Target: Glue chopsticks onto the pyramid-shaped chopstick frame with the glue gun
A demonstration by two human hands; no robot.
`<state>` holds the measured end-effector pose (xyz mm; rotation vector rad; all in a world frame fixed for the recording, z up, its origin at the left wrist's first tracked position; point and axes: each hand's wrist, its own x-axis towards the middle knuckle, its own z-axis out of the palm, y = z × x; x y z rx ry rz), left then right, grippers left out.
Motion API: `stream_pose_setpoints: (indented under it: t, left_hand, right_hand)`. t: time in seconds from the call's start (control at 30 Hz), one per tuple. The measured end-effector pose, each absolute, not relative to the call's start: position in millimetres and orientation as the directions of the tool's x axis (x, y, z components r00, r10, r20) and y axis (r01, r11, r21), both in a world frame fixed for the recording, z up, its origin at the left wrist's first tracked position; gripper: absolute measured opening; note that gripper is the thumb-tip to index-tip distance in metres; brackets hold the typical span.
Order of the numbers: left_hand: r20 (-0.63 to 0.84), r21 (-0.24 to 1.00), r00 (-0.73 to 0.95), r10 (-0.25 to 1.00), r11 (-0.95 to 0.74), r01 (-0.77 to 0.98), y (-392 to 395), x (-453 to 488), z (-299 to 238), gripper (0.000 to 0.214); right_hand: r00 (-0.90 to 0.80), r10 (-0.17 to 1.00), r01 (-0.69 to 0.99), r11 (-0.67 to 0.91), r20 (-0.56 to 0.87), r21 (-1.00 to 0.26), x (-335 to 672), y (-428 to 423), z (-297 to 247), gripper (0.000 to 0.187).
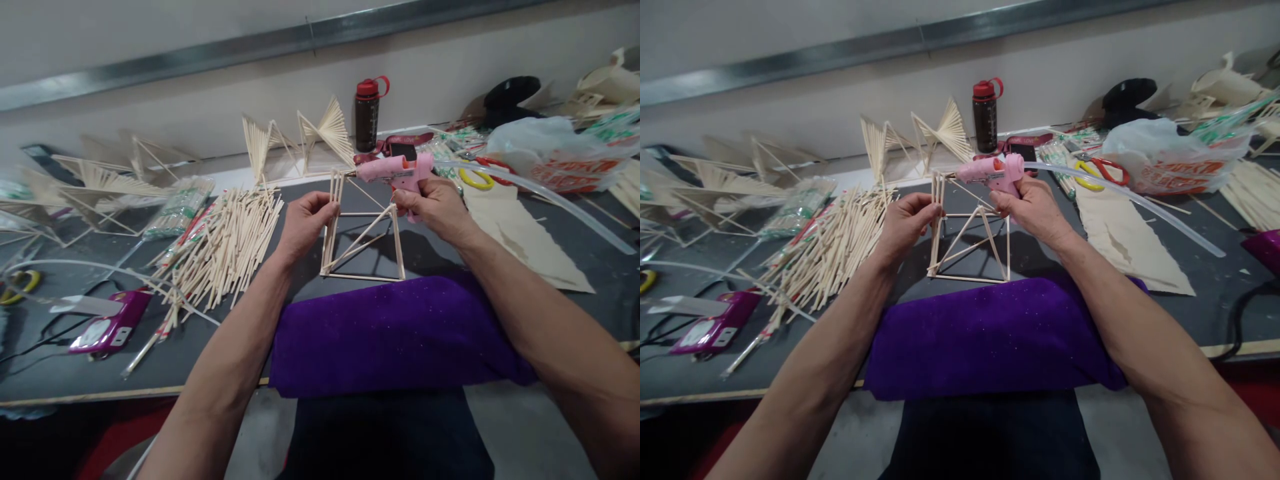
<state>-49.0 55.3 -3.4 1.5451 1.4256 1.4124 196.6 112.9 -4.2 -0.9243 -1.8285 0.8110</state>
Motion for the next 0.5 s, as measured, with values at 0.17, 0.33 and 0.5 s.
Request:
stream_pose_setpoints:
  t: [0.17, 0.33, 0.5]
  left_hand:
    - [0.279, 0.924, -0.158, 0.947, -0.221, 0.312, 53.8, -47.9, -1.9, 0.007]
    - [0.273, 0.924, -0.161, 0.948, -0.212, 0.319, 53.1, -47.5, -1.0, 0.008]
    - [0.276, 0.922, -0.162, 0.947, -0.213, 0.325, 53.5, -47.5, -0.8, 0.008]
  right_hand:
    - [-0.301, 0.882, 0.241, 0.438, 0.362, -0.866, 196.3, 113.1, -2.7, 0.030]
    - [-0.273, 0.908, 0.214, 0.381, 0.319, -0.900, 196.2, 111.0, -1.8, 0.028]
    - [-0.300, 0.910, 0.166, 0.346, 0.287, -0.923, 196.3, 111.6, -3.9, 0.030]
